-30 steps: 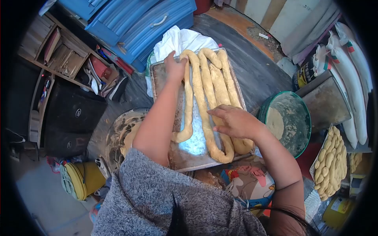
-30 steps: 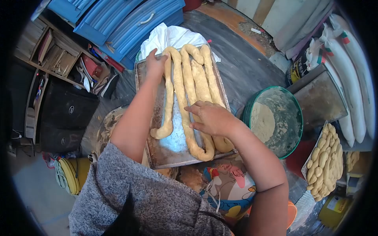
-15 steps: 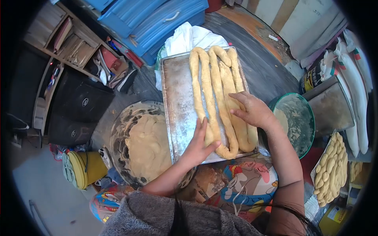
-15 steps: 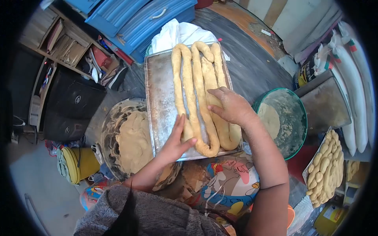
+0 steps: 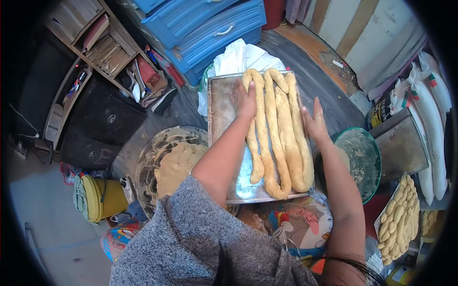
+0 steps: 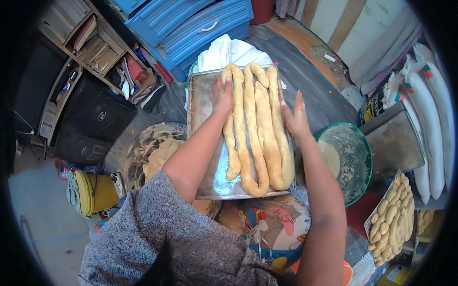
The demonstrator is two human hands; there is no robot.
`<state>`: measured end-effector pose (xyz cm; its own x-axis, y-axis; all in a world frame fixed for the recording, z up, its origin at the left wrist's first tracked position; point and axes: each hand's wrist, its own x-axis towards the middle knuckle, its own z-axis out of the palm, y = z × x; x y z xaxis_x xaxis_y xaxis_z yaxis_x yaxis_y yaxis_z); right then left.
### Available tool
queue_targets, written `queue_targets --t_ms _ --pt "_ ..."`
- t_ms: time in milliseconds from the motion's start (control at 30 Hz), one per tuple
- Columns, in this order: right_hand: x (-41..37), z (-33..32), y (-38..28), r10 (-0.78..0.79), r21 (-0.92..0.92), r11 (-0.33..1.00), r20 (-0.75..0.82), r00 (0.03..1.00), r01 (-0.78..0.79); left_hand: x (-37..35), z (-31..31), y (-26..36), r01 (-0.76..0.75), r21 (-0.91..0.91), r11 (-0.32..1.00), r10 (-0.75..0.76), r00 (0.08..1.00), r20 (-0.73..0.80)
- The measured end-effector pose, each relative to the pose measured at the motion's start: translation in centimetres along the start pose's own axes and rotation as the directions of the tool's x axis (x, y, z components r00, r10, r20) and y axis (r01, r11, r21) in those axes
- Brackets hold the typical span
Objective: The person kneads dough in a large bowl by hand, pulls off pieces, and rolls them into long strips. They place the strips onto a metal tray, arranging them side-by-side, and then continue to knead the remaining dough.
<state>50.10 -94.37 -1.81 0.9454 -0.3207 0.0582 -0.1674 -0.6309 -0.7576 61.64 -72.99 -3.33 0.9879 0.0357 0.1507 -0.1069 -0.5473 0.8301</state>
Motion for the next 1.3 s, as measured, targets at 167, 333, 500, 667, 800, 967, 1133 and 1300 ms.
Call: queue_targets --t_ms 167,333,500,667,800,967,1133,1300 --pt "6.4 4.1 -0.7 -0.033 0.263 0.965 0.118 0.992 0.001 2.1 1.5 0.8 -0.073 -0.026 0.997 0.076 0.976 0.202" --pt "6.6 4.4 -3.2 0.072 -0.289 0.957 0.136 0.988 -0.03 2.9 2.6 1.8 -0.16 -0.225 0.961 0.227 0.921 0.315" --pt "6.4 4.7 -2.5 0.039 -0.185 0.983 0.093 0.995 -0.021 0.9 2.8 1.9 -0.042 -0.422 0.906 0.114 0.983 0.147" --pt "6.7 4.8 -1.5 -0.053 0.187 0.981 0.03 0.998 0.047 -10.4 -5.5 0.8 0.424 -0.508 0.75 -0.129 0.847 0.516" --pt "3.3 3.4 -4.3 0.095 0.697 0.698 0.138 0.986 -0.165 -17.6 -3.6 1.7 -0.113 -0.098 0.989 0.141 0.927 0.347" --pt "0.9 1.6 0.7 0.159 0.487 0.805 0.373 0.914 -0.34 -18.6 -3.5 2.1 0.0 -0.303 0.953 0.044 0.989 0.139" --pt "-6.3 -0.2 -0.9 0.042 -0.255 0.965 0.376 0.926 0.06 -23.0 -9.7 1.2 -0.051 -0.354 0.934 0.225 0.854 0.47" --pt "-7.7 0.4 -13.8 -0.485 -0.28 0.776 0.306 0.819 0.564 -25.0 -17.5 -5.4 -0.096 -0.139 0.986 0.113 0.985 0.128"
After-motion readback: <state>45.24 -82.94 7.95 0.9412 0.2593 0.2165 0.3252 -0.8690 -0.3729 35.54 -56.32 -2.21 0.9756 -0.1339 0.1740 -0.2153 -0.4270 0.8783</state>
